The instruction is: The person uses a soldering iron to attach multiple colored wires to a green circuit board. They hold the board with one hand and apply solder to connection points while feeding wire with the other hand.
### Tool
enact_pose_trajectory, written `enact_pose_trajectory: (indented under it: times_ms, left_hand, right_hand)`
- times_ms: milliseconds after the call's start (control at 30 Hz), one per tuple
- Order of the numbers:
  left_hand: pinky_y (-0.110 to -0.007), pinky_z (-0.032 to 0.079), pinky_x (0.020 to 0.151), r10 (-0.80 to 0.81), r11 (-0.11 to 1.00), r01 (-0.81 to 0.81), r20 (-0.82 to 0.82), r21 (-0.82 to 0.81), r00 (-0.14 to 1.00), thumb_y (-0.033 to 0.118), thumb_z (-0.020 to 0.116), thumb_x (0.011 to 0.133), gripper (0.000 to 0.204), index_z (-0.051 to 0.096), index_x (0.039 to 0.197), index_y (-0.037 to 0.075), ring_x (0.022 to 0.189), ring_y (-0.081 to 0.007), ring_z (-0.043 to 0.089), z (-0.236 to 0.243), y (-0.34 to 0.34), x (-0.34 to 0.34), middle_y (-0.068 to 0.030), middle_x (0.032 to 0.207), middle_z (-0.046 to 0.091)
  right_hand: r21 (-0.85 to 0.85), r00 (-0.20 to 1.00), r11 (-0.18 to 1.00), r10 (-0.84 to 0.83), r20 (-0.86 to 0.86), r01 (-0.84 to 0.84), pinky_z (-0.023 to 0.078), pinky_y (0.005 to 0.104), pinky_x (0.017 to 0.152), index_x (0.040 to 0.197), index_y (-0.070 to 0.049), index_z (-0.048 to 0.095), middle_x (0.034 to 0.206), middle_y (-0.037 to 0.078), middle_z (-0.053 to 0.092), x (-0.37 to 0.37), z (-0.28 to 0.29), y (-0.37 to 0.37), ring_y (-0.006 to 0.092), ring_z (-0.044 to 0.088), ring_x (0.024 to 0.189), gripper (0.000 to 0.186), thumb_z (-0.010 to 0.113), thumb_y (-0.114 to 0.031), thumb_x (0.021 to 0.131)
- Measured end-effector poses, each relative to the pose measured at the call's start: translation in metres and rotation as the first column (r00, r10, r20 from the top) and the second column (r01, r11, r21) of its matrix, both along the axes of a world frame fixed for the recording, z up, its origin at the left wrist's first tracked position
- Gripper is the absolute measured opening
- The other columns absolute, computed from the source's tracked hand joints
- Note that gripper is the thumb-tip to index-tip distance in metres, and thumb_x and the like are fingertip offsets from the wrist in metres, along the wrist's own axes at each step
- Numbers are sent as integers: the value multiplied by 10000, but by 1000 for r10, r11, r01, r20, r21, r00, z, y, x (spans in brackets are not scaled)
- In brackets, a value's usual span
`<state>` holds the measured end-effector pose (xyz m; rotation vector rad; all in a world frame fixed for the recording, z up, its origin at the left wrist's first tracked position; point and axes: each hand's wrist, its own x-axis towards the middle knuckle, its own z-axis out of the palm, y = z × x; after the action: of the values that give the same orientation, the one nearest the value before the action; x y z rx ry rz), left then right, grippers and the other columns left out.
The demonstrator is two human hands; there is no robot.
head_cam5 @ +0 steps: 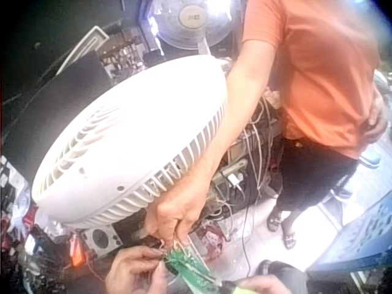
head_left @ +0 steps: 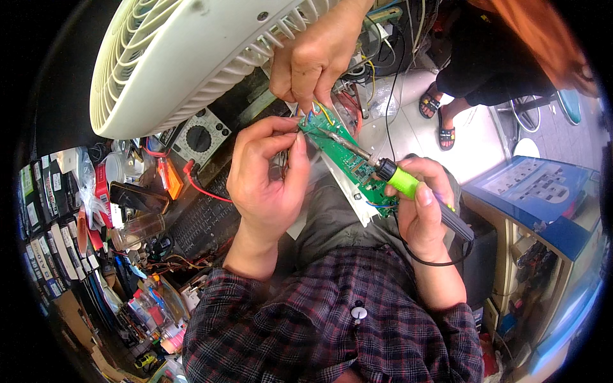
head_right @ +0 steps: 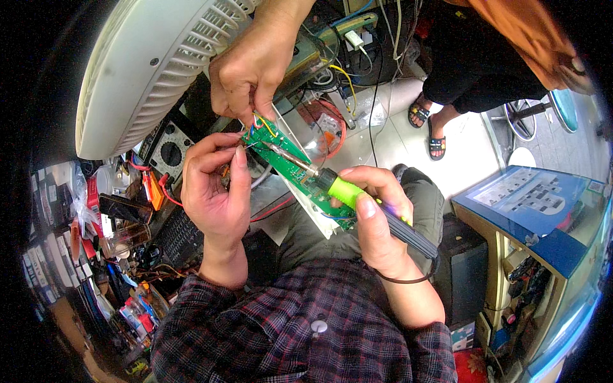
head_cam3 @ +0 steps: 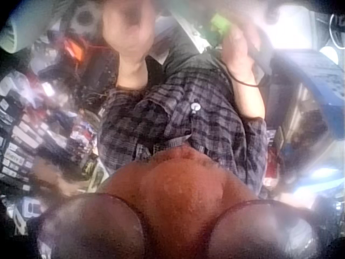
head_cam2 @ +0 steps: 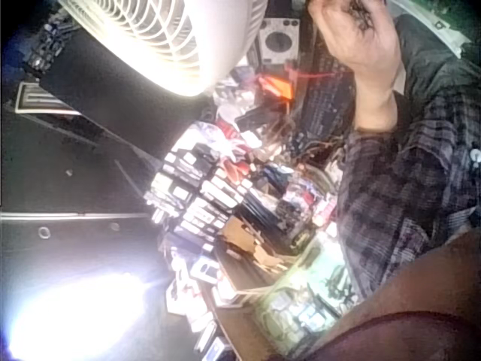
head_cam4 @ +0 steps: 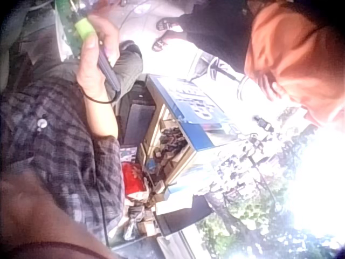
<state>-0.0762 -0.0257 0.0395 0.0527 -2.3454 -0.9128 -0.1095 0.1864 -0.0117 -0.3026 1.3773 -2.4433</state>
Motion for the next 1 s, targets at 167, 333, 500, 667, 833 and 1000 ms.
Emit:
enact_pose_trajectory:
  times_ms: [167, 333, 500, 667, 833, 1000]
  left_hand:
    - [-311, 513, 890, -3, 1000, 3, 6, 22, 1000, -115, 645, 874, 138, 582, 964, -32, 1003, -214, 634, 2, 1, -1, -189, 1099, 629]
    - [-314, 517, 890, -3, 1000, 3, 8, 24, 1000, -118, 638, 876, 137, 579, 967, -34, 1008, -216, 634, 0, -1, 2, -192, 1103, 625]
    - [-310, 520, 885, -15, 998, 16, -4, 61, 1000, -113, 630, 887, 130, 573, 978, -39, 1012, -213, 632, -1, 0, 0, -197, 1113, 619]
    - [-290, 517, 872, -23, 997, 22, 6, 70, 1000, -100, 622, 903, 115, 568, 985, -40, 1014, -197, 622, -1, -1, 0, -194, 1127, 611]
    - [-276, 508, 862, -30, 994, 33, -32, 102, 999, -89, 590, 930, 114, 550, 1018, -29, 998, -175, 607, -8, -4, 3, -184, 1139, 598]
    - [-281, 506, 863, -53, 987, 60, -52, 148, 997, -79, 568, 948, 118, 531, 1041, -18, 967, -171, 602, -9, -3, 2, -174, 1130, 587]
  right_hand:
    - [-8, 1000, 1000, -3, 7, 3, 491, 308, 824, 1211, 26, 559, 1007, 135, 659, 0, 2, 0, 173, 635, 885, 434, 569, -344, 984]
    - [-6, 1000, 1000, 5, 1, -5, 491, 307, 825, 1212, 26, 558, 1014, 136, 658, 1, -3, -1, 174, 636, 887, 437, 572, -346, 983]
    - [-12, 1000, 1000, -1, 6, 1, 491, 305, 825, 1214, 25, 558, 1025, 137, 657, 0, 0, 0, 175, 637, 889, 434, 573, -342, 983]
    - [-12, 1000, 1000, -3, 13, 3, 492, 307, 825, 1216, 26, 555, 1028, 136, 658, 0, 2, 1, 174, 636, 890, 431, 573, -335, 982]
    - [-60, 1000, 998, -21, 15, 22, 494, 312, 830, 1219, 24, 550, 1050, 138, 650, 1, -5, -3, 180, 638, 900, 426, 573, -328, 980]
    - [-45, 1000, 999, -12, 12, 13, 500, 320, 839, 1224, 23, 547, 1067, 136, 644, 1, -1, -3, 186, 640, 910, 422, 578, -320, 980]
